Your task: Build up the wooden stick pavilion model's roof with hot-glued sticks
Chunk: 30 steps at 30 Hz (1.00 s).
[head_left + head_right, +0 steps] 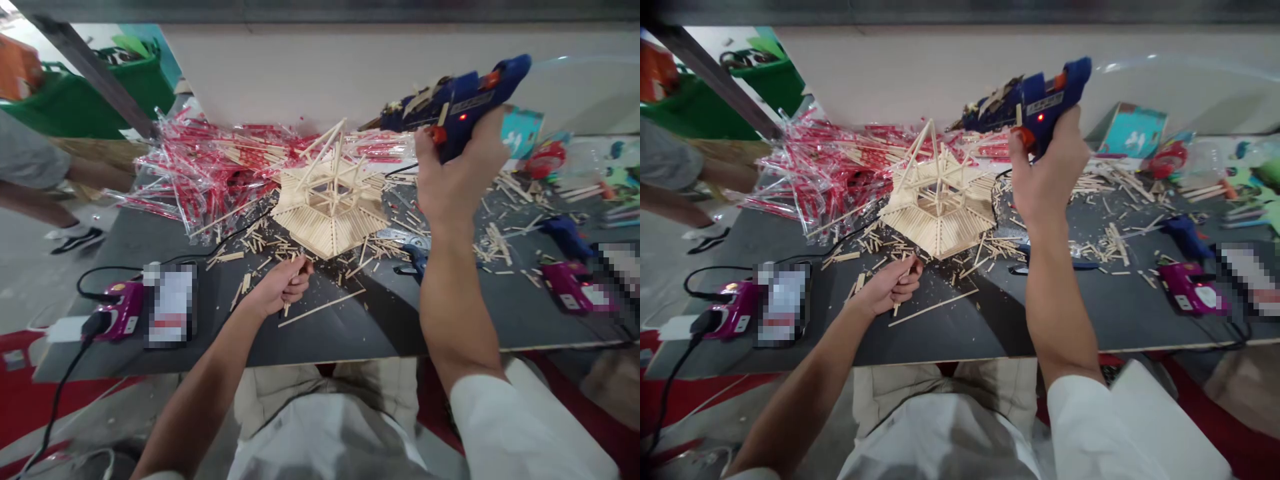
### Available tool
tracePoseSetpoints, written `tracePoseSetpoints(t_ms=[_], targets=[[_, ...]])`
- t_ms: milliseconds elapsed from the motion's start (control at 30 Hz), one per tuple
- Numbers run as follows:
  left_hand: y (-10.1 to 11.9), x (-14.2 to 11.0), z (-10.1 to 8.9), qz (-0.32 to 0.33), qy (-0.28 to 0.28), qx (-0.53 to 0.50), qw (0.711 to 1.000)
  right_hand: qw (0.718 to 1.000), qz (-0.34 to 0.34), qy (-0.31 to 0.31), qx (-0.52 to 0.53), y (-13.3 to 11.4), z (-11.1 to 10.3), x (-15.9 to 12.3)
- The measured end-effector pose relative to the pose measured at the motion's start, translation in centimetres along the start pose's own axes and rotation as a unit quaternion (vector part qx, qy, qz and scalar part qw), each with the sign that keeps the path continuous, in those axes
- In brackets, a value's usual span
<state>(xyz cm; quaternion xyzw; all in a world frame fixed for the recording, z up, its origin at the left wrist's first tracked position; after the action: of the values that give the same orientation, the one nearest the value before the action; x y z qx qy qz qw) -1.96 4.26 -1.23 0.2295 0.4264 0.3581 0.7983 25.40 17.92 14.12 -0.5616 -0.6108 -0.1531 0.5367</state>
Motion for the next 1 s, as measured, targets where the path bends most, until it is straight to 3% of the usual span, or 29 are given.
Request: tracePoseSetpoints(t_ms=[367, 633, 833, 1000], targets=[[0.16, 0.00, 0.16, -0.002, 0.012, 0.002, 1.000, 0.999, 0.019, -0.030, 0.019, -0.70, 0.79, -0.34], [0.12, 0.10, 0.19, -0.004, 0.013, 0.005, 1.000, 0.999, -0.035, -0.008, 0.003, -0.57, 1.06, -0.35], [0.01, 0.16, 0.20, 0.002, 0.005, 0.006, 1.000, 0.999, 0.018, -0.022, 0.018, -0.91, 0.84, -0.31], [-0.01, -0.07, 0.19, 0.001, 0.003, 0.010, 1.000, 1.000, 0.010, -0.014, 0.018, -0.63, 0.97, -0.36]])
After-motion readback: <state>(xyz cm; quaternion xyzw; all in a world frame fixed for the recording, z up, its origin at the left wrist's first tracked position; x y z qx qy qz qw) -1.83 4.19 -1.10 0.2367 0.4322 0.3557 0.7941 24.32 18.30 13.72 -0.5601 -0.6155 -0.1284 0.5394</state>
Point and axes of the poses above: each hand's wrist, its own x-axis towards the middle knuckle, its own z-axis out of the palm, y = z × x, the point moved 3 cm from there along x, towards the middle knuckle, and after that the axes turned 8 degrees about y, right-handed, at the moved point
